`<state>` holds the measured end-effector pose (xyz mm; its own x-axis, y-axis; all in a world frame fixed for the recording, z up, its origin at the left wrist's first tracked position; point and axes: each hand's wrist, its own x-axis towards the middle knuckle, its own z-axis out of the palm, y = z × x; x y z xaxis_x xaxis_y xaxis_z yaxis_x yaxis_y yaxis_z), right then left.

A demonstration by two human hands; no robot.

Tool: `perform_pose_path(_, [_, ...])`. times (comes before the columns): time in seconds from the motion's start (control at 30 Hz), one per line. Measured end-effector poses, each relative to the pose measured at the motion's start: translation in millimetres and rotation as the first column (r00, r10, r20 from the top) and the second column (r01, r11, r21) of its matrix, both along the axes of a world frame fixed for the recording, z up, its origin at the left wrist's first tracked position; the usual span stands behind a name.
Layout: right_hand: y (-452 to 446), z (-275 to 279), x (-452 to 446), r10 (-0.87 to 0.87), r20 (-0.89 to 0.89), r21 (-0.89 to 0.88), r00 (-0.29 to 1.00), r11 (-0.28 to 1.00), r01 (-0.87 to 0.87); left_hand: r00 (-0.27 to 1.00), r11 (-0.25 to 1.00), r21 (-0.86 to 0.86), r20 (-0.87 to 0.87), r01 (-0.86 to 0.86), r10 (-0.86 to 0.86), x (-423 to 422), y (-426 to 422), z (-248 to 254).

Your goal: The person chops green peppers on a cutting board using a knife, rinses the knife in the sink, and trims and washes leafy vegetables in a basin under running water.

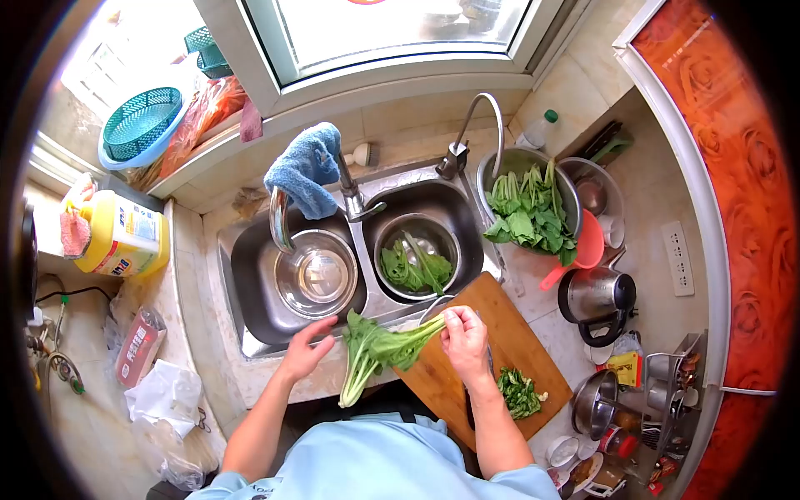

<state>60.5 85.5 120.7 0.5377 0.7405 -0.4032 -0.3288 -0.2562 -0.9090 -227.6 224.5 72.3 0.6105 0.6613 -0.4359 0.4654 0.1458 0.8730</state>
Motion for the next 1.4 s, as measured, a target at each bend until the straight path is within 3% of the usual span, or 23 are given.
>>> perform_pose_path(0.07, [-2.3, -7.5, -11.3, -0.099, -0.072, -0.013, 0.992, 0.995, 0.098, 0.972, 0.925, 0.327, -0.192, 0.193, -0.135, -9.5, -29.9, 29.0])
perform_pose_path(0.1, [-1.9, -13.0, -15.3, -0.137, -0.108, -0.016, 0.985, 0.991, 0.136, 0.934, 0.8, 0.499, -0.29, 0.332, -0.206, -3.8, -47.4, 33.1])
perform_pose_path(0.13, [-2.4, -16.9, -17.9, -0.142, -0.177, 0.028, 0.974, 0.988, 0.149, 0.858, 0.813, 0.374, -0.437, 0.446, -0.27, 3.7, -56.7, 34.7])
perform_pose_path(0.23, [2.1, -13.3, -31.3, -0.159, -0.286, 0.056, 0.945, 0.982, 0.182, 0.854, 0.808, 0.366, -0.431, 0.462, -0.292, -4.9, -63.3, -4.9])
perform_pose_path(0.27, [-0.2, -12.5, -32.6, -0.093, -0.301, 0.075, 0.949, 0.99, 0.121, 0.875, 0.806, 0.408, -0.409, 0.429, -0.258, -8.0, -66.6, -17.3])
perform_pose_path(0.37, [1.6, -6.0, -39.9, -0.026, -0.401, 0.103, 0.916, 0.992, 0.073, 0.894, 0.819, 0.42, -0.387, 0.391, -0.229, -13.5, -68.4, -9.3])
perform_pose_path(0.47, [3.1, 6.9, -51.4, 0.009, -0.493, 0.148, 0.87, 0.986, 0.074, 0.982, 0.696, 0.698, -0.181, 0.168, -0.055, -13.9, -69.5, 10.3])
perform_pose_path(0.53, [2.4, 17.6, -63.9, 0.065, -0.542, 0.176, 0.838, 0.984, 0.037, 0.996, 0.964, 0.265, 0.086, -0.01, -0.013, 10.0, -73.7, 38.5])
perform_pose_path(0.57, [3.1, 18.4, -69.4, 0.133, -0.544, 0.19, 0.828, 0.981, -0.033, 0.978, 0.998, 0.003, 0.196, -0.07, 0.068, 26.1, -73.0, 50.8])
perform_pose_path(0.6, [4.1, 18.4, -75.2, 0.2, -0.546, 0.209, 0.814, 0.973, -0.099, 0.924, 0.965, -0.184, 0.301, -0.187, 0.237, 43.9, -68.2, 59.2])
perform_pose_path(0.67, [1.4, 15.7, -83.7, 0.315, -0.513, 0.23, 0.798, 0.947, -0.226, 0.723, 0.77, -0.561, 0.39, -0.305, 0.57, 72.4, -57.2, 70.4])
perform_pose_path(0.77, [-4.7, 31.7, -79.6, 0.431, -0.382, 0.19, 0.818, 0.902, -0.387, 0.844, 0.894, -0.394, 0.385, -0.215, 0.373, 72.4, -47.2, 59.5])
perform_pose_path(0.9, [-5.6, 34.8, -68.0, 0.498, 0.041, 0.095, 0.866, 0.861, -0.5, 0.88, 0.946, -0.307, 0.414, -0.104, 0.231, 73.2, -39.7, 74.8])
perform_pose_path(0.93, [-6.8, 36.1, -66.4, 0.462, -0.038, 0.104, 0.886, 0.884, -0.456, 0.891, 0.929, -0.363, 0.397, -0.07, 0.222, 68.9, -34.9, 73.6])
perform_pose_path(1.0, [-6.9, 37.6, -66.1, 0.39, -0.198, 0.113, 0.899, 0.921, -0.374, 0.846, 0.878, -0.477, 0.452, -0.037, 0.281, 70.4, -31.7, 77.3])
perform_pose_path(1.1, [-6.7, 28.5, -72.7, 0.311, -0.172, 0.091, 0.935, 0.95, -0.299, 0.793, 0.849, -0.512, 0.46, -0.13, 0.398, 71.2, -35.8, 73.9])
perform_pose_path(1.17, [-1.7, 20.1, -76.5, 0.209, -0.037, 0.082, 0.977, 0.975, -0.205, 0.76, 0.856, -0.476, 0.476, -0.201, 0.443, 76.8, -40.2, 85.7])
perform_pose_path(1.2, [-0.4, 16.2, -77.3, 0.154, 0.032, 0.081, 0.988, 0.984, -0.156, 0.732, 0.84, -0.44, 0.449, -0.317, 0.512, 80.8, -45.9, 90.1])
perform_pose_path(1.3, [4.9, 10.3, -62.2, 0.037, 0.085, 0.042, 0.996, 0.998, -0.041, 0.552, 0.761, -0.535, 0.534, -0.366, 0.641, 72.3, -46.7, 89.8])
perform_pose_path(1.33, [3.2, 19.2, -59.1, 0.093, 0.236, 0.071, 0.967, 0.991, -0.112, 0.635, 0.808, -0.49, 0.52, -0.327, 0.572, 70.8, -44.1, 87.5])
perform_pose_path(1.4, [0.9, 27.0, -60.2, 0.163, 0.525, 0.136, 0.835, 0.953, -0.272, 0.719, 0.708, -0.664, 0.368, -0.24, 0.589, 72.7, -42.9, 83.0])
